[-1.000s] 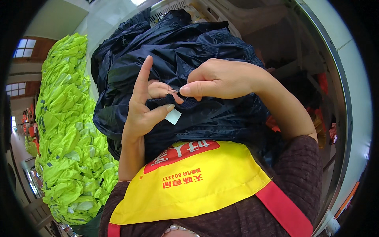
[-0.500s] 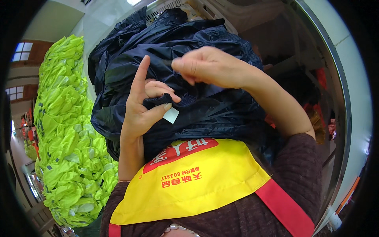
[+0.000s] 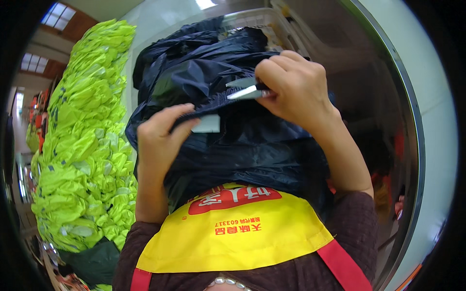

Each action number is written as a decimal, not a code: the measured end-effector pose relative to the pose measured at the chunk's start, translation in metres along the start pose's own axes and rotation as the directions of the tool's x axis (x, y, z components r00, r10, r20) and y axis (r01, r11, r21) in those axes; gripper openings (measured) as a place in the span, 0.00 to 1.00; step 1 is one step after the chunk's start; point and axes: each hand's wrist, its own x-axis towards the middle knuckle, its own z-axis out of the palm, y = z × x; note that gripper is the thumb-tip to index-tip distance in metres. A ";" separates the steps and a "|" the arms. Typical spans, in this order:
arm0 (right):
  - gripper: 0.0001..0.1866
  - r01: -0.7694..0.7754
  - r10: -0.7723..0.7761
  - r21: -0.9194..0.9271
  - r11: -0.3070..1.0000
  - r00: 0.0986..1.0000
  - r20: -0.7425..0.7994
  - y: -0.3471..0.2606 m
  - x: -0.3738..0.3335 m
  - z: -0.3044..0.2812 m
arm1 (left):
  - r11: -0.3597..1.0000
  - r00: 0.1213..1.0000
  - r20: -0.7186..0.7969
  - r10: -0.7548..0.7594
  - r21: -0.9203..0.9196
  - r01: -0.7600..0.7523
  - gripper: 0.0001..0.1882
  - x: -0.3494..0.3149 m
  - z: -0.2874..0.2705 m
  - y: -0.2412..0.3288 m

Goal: The person uses a small blade to cut tags from the waistbands of dark-colored pants. The person repeatedly picks up a pair of pants, cuts the tag, and places the pants back on the pile.

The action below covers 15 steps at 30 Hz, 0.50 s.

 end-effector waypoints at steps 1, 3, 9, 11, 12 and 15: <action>0.13 0.031 -0.031 0.005 1.000 0.999 0.010 -0.007 0.004 -0.002 | 0.998 0.996 -0.085 0.016 0.059 -0.011 0.15 0.004 -0.012 -0.002; 0.14 0.074 -0.073 0.087 0.993 0.997 -0.013 -0.027 0.012 0.003 | 0.984 0.976 -0.217 0.009 0.176 0.030 0.17 0.009 -0.038 -0.004; 0.40 -0.032 -0.024 0.355 0.934 0.988 0.153 -0.085 0.032 0.014 | 0.970 0.852 -0.523 0.040 0.226 0.093 0.12 -0.001 -0.088 -0.010; 0.34 -0.072 -0.033 0.518 0.852 0.981 0.191 -0.107 0.037 0.035 | 0.991 0.754 -0.656 0.007 -0.095 -0.092 0.10 -0.005 -0.081 -0.023; 0.31 -0.119 -0.020 0.595 0.795 0.975 0.223 -0.121 0.035 0.050 | 0.946 0.704 -0.709 -0.028 -0.246 -0.210 0.09 -0.003 -0.073 -0.027; 0.16 -0.225 0.086 0.778 0.587 0.973 0.216 -0.156 0.016 0.107 | 0.433 0.840 -0.435 -0.324 -0.858 -0.277 0.09 0.014 -0.047 -0.024</action>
